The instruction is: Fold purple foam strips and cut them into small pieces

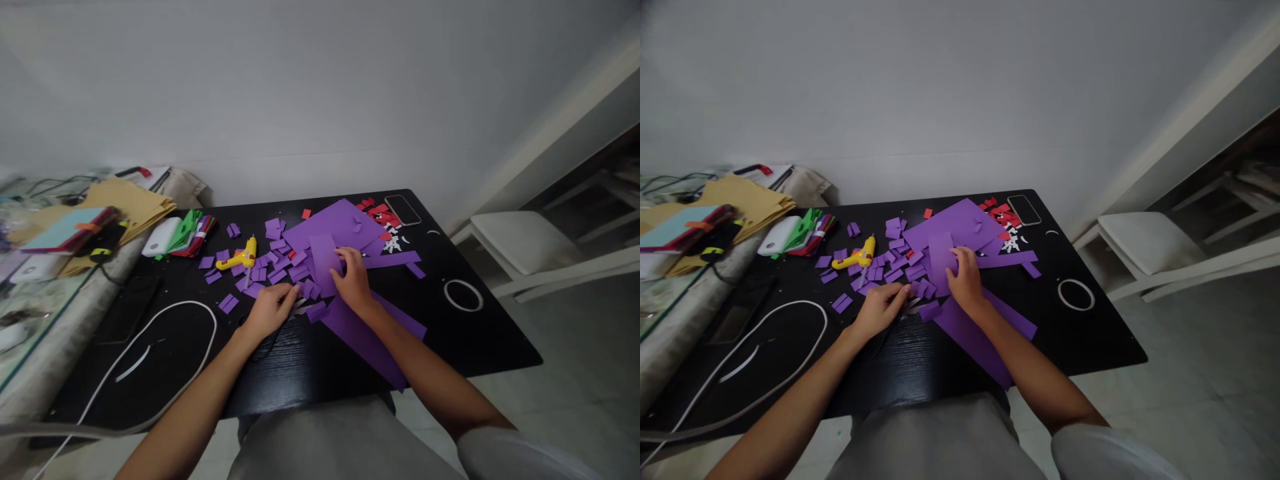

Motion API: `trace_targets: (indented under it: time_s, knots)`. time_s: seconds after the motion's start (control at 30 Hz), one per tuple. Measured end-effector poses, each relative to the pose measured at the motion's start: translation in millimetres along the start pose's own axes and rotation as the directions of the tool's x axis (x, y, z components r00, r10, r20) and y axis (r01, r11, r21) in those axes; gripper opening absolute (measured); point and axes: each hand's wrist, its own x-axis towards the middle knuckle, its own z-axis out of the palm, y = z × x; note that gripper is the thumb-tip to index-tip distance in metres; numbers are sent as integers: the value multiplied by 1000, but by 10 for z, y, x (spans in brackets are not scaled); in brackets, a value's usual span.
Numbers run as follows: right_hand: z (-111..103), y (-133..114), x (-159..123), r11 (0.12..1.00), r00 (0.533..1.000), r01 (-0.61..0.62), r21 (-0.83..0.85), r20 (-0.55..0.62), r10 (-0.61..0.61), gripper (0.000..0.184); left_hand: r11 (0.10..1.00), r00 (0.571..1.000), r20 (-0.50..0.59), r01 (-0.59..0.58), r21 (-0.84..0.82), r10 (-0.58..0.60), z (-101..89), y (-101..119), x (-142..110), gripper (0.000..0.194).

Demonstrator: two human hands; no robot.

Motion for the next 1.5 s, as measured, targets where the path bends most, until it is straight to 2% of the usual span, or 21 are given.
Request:
trace_targets:
  time_s: [0.13, 0.23, 0.33, 0.43, 0.73, 0.9, 1.07, 1.17, 1.23, 1.3, 1.33, 1.4, 1.43, 1.5]
  knots:
    - [-11, -18, -2, 1000, 1000, -15, -10, 3, 15, 44, 1000, 1000, 0, 3, 2, -3, -3, 0, 2, 43]
    - [11, 8, -10, 993, 1000, 3, -117, -8, -4, 37, 1000, 1000, 2, 7, 7, -7, 0, -7, -1, 44]
    - [37, 62, -21, 980, 999, 4, -201, 41, 5, 39, 1000, 1000, 7, 10, 17, -10, 3, -10, -5, 46]
    - [37, 84, -29, 977, 996, 6, -215, 87, 13, 37, 1000, 1000, 1, 6, 15, -6, 8, -6, -6, 48]
    - [4, 7, -17, 972, 998, -20, -234, 56, 34, 32, 1000, 1000, -7, 4, -11, -4, 10, -4, 0, 47]
    - [33, 48, -15, 979, 999, -12, -205, 46, 22, 28, 999, 1000, 20, 0, 33, 0, 16, -12, 2, 48]
    - [40, 14, -12, 989, 1000, 3, -146, -23, -6, 32, 1000, 1000, 19, -4, 20, 4, 28, -24, 0, 49]
    - [5, -50, 6, 1000, 996, 9, 9, -88, -8, 29, 1000, 1000, 17, -3, 15, 3, 23, -28, 0, 48]
    - [-35, -93, 31, 983, 991, -53, 173, -115, 74, 27, 1000, 1000, 4, 4, 5, -4, 16, -33, -1, 45]
    - [-82, -128, 68, 900, 962, -201, 387, -97, 256, 25, 1000, 999, -34, 12, -13, -13, 11, -41, -4, 40]
    - [-105, -143, 89, 821, 933, -285, 496, -52, 356, 25, 1000, 998, -60, 17, -26, -18, 10, -46, -6, 36]
    - [-143, -175, 127, 606, 858, -443, 661, 116, 500, 28, 997, 993, -113, 35, -69, -42, 12, -57, -9, 32]
    - [-155, -196, 140, 490, 822, -502, 713, 217, 527, 30, 993, 989, -134, 50, -103, -63, 15, -63, -10, 32]
    - [-161, -253, 140, 285, 768, -587, 758, 409, 494, 31, 973, 980, -153, 90, -213, -124, 26, -78, -6, 36]
